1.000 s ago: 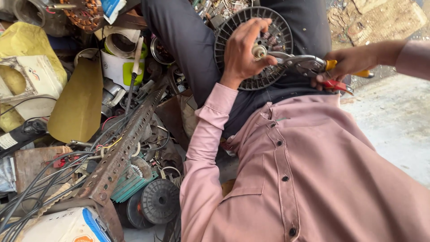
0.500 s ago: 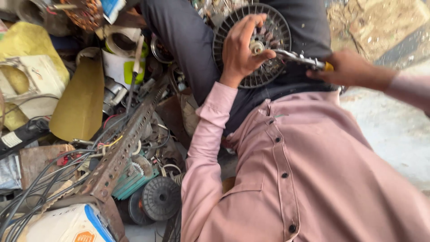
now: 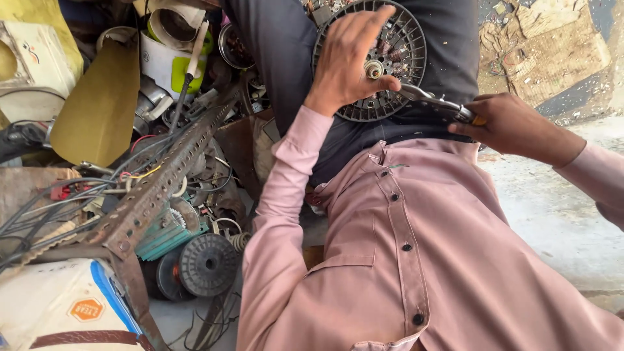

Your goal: The person sits on the floor and uses pliers and a screwdriver to remove and adjust components of a circular motor part. They repeatedly pull out small pieces and manipulate the central hub area.

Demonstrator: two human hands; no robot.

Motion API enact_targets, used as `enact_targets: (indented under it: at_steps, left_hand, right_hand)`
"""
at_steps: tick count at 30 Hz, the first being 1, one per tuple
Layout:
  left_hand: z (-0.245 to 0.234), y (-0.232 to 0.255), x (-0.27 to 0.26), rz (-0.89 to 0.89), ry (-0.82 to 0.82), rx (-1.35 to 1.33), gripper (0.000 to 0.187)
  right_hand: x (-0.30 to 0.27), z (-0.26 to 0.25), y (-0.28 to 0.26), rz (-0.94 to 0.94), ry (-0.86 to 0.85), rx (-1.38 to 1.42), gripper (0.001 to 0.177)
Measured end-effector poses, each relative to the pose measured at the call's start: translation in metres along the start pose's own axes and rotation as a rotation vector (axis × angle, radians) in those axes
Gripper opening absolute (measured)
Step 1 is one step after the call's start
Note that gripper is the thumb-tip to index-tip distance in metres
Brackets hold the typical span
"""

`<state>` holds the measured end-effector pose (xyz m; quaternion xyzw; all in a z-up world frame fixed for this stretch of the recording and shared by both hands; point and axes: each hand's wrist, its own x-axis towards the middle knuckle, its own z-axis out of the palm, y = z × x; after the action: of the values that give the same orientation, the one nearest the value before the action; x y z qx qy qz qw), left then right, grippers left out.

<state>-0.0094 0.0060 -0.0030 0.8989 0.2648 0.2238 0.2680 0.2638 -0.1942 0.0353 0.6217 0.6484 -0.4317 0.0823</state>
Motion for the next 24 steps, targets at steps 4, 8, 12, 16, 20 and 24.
enact_targets:
  at_steps: [4, 8, 12, 16, 20, 24]
  left_hand:
    - [0.008, -0.007, 0.004, 0.09, -0.025, -0.078, 0.115]
    - [0.016, -0.013, 0.0, 0.092, 0.027, -0.175, 0.113]
    - [0.018, -0.015, -0.001, 0.064, 0.053, -0.185, 0.114]
    - [0.02, -0.017, -0.005, 0.095, 0.115, -0.294, 0.113]
    - [0.018, -0.023, -0.002, 0.087, 0.155, -0.393, 0.109]
    - [0.022, -0.023, -0.007, 0.035, 0.16, -0.435, 0.106]
  right_hand:
    - [0.006, -0.012, -0.001, 0.101, -0.073, 0.032, 0.057]
    - [0.002, -0.024, -0.008, 0.093, -0.095, 0.017, 0.055]
    - [-0.005, -0.038, -0.018, 0.107, -0.076, 0.028, 0.054]
    - [-0.006, -0.042, -0.023, 0.151, -0.096, 0.009, 0.055]
    - [-0.003, -0.051, -0.024, -0.013, -0.023, 0.012, 0.05]
    - [-0.006, -0.05, -0.027, 0.173, -0.13, -0.022, 0.054]
